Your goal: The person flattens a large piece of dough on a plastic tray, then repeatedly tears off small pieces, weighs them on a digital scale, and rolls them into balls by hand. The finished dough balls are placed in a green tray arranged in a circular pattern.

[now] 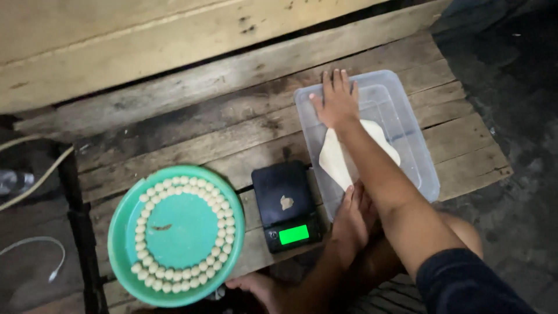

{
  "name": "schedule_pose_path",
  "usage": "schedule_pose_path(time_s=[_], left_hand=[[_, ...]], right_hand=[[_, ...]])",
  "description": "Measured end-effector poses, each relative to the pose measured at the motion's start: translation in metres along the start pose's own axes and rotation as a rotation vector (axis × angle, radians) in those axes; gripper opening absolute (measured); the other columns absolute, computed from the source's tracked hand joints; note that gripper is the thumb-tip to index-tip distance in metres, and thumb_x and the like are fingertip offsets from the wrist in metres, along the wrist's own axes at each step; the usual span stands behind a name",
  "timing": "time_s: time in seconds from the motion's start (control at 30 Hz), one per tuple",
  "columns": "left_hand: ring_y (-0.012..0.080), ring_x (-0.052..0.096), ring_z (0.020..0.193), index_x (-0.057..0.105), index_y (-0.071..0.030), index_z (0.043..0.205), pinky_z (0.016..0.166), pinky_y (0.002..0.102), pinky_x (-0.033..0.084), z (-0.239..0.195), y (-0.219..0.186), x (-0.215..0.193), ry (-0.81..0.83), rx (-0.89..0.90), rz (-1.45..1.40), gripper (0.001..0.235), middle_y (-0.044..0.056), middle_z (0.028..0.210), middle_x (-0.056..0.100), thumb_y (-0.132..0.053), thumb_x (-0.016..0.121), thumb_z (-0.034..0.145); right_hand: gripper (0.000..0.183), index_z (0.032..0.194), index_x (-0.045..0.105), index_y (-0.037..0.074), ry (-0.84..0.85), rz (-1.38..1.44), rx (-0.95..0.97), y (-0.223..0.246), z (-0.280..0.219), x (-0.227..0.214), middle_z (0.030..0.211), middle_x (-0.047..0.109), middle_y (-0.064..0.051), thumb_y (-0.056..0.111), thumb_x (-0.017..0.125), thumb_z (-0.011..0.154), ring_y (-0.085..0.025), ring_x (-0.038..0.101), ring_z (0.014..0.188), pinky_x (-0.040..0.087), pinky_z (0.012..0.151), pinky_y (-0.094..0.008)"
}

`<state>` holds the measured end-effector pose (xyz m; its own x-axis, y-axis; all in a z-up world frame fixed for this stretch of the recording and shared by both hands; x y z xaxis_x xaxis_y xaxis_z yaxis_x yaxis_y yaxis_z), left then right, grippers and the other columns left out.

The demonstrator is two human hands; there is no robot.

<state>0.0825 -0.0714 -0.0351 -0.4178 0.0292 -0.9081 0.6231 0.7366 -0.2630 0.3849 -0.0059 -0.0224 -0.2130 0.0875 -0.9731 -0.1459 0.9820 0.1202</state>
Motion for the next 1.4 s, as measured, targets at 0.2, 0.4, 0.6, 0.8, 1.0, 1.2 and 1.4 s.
schedule_pose_path(time_s=[0.2, 0.4, 0.6, 0.8, 1.0, 1.2, 1.4], left_hand=[[0.0451, 0.012, 0.160, 0.018, 0.004, 0.161, 0.131, 0.056, 0.012, -0.024, 0.004, -0.032, -0.564, -0.052, -0.288, 0.097, 0.029, 0.171, 0.013, -0.031, 0.059, 0.081], [0.0418, 0.029, 0.155, 0.035, 0.003, 0.158, 0.126, 0.053, 0.022, -0.039, 0.002, -0.045, -0.708, -0.091, -0.168, 0.081, 0.029, 0.166, 0.030, -0.040, 0.054, 0.092], [0.0425, 0.032, 0.155, 0.039, 0.002, 0.156, 0.124, 0.053, 0.031, -0.036, 0.001, -0.044, -0.708, -0.114, -0.113, 0.099, 0.029, 0.166, 0.032, -0.038, 0.075, 0.073], [0.0328, 0.045, 0.150, 0.051, -0.005, 0.149, 0.121, 0.045, 0.039, -0.043, -0.001, -0.059, -0.811, -0.181, 0.161, 0.048, 0.020, 0.160, 0.048, -0.020, 0.037, 0.106], [0.0413, 0.039, 0.152, 0.045, -0.005, 0.155, 0.119, 0.056, 0.038, -0.049, 0.000, -0.066, -0.850, -0.078, -0.083, 0.083, 0.024, 0.163, 0.042, -0.044, 0.066, 0.084], [0.0414, 0.032, 0.153, 0.042, 0.003, 0.153, 0.120, 0.054, 0.035, -0.046, 0.006, -0.055, -0.744, -0.204, -0.069, 0.105, 0.029, 0.161, 0.038, -0.056, 0.073, 0.072], [0.0440, 0.040, 0.148, 0.046, 0.004, 0.150, 0.116, 0.054, 0.042, -0.041, 0.004, -0.044, -0.824, -0.195, -0.014, 0.106, 0.031, 0.157, 0.043, -0.055, 0.079, 0.068]], right_hand=[[0.069, 0.167, 0.019, 0.020, 0.054, 0.164, -0.030, -0.063, 0.014, -0.003, 0.171, 0.023, -0.012, 0.058, 0.027, 0.111, -0.031, 0.015, 0.159, 0.013, 0.125, -0.059], [0.076, 0.168, 0.011, 0.013, 0.016, -0.013, 0.166, -0.106, -0.047, 0.000, 0.174, 0.008, -0.016, 0.059, 0.021, 0.108, -0.031, 0.000, 0.161, 0.005, 0.127, -0.059], [0.077, 0.168, 0.012, 0.011, -0.030, 0.002, 0.127, -0.098, -0.022, -0.021, 0.173, 0.006, -0.020, 0.055, 0.030, 0.107, -0.033, -0.004, 0.160, 0.004, 0.126, -0.058], [0.080, 0.166, 0.012, 0.011, 0.054, 0.183, 0.123, -0.103, -0.011, -0.033, 0.173, -0.001, -0.012, 0.059, 0.017, 0.102, -0.028, -0.009, 0.158, -0.004, 0.124, -0.056], [0.079, 0.164, 0.029, 0.010, -0.070, 0.431, 0.317, -0.154, -0.055, -0.025, 0.167, 0.028, -0.023, 0.067, 0.026, 0.109, -0.037, 0.021, 0.156, 0.012, 0.125, -0.059], [0.079, 0.164, 0.017, 0.006, -0.099, 0.142, 0.449, -0.136, -0.156, -0.010, 0.170, 0.010, -0.026, 0.061, 0.017, 0.107, -0.039, 0.001, 0.159, 0.002, 0.125, -0.063], [0.095, 0.165, 0.022, 0.008, -0.085, 0.070, 0.281, -0.130, -0.146, -0.020, 0.168, 0.016, -0.026, 0.078, 0.013, 0.101, -0.044, 0.010, 0.157, 0.013, 0.124, -0.061]])
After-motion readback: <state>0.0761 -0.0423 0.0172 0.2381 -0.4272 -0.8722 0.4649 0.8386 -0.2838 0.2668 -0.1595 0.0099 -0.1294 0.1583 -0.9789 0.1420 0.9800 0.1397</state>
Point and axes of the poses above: each hand's wrist, its own z-axis towards the middle knuckle, its own x-axis out of the palm, y = z × x, the point moved 10 cm from there along z, towards the middle knuckle
